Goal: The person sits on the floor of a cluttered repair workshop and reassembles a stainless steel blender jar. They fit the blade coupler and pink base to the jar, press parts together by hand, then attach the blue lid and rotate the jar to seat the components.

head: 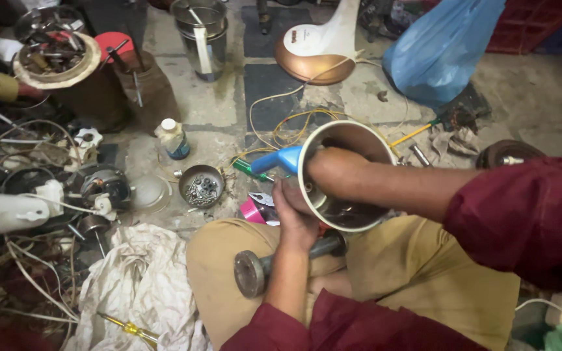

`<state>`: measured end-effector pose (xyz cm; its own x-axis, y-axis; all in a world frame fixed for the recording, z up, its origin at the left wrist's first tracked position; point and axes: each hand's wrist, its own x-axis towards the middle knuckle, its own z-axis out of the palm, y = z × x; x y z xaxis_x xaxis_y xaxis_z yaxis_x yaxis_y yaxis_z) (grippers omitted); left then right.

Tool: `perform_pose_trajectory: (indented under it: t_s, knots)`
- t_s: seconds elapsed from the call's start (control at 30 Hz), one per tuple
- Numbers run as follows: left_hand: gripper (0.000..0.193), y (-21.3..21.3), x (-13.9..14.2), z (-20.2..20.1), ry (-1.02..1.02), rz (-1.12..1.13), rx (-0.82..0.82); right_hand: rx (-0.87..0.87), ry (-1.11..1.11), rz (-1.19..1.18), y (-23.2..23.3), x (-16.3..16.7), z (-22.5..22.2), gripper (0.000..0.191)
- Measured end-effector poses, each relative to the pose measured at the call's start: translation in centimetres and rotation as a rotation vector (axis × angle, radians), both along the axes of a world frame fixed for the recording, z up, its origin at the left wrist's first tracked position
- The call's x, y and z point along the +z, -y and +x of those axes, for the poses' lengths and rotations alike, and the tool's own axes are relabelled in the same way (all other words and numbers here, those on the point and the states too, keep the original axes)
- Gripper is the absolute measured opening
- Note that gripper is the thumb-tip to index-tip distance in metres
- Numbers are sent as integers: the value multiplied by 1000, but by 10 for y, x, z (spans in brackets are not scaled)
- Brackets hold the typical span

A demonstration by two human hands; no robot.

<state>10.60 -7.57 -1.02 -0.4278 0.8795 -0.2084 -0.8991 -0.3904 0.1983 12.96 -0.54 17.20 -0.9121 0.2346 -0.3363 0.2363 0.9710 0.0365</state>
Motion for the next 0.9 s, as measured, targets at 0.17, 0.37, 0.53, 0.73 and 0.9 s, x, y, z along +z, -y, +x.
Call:
perform_pose_trajectory:
  t_s: [0.17,0.37,0.53,0.73,0.9]
  knots:
    - [87,3,4,1,10,-105,-52,8,51,-72,10,19,-1,24]
    - [88,3,0,1,-6,-188,-67,-159,-72,-165,30,43,-6,26]
    - [86,3,-6,1,-23,-185,-76,-143,-175,-232,27,41,1,24]
    - [76,1,-3,3,-84,-161,-26,9,-212,-170,22,36,2,20]
    - [67,-2,-2,-1,-44,-32,5,20,-346,-231,0,74,14,50]
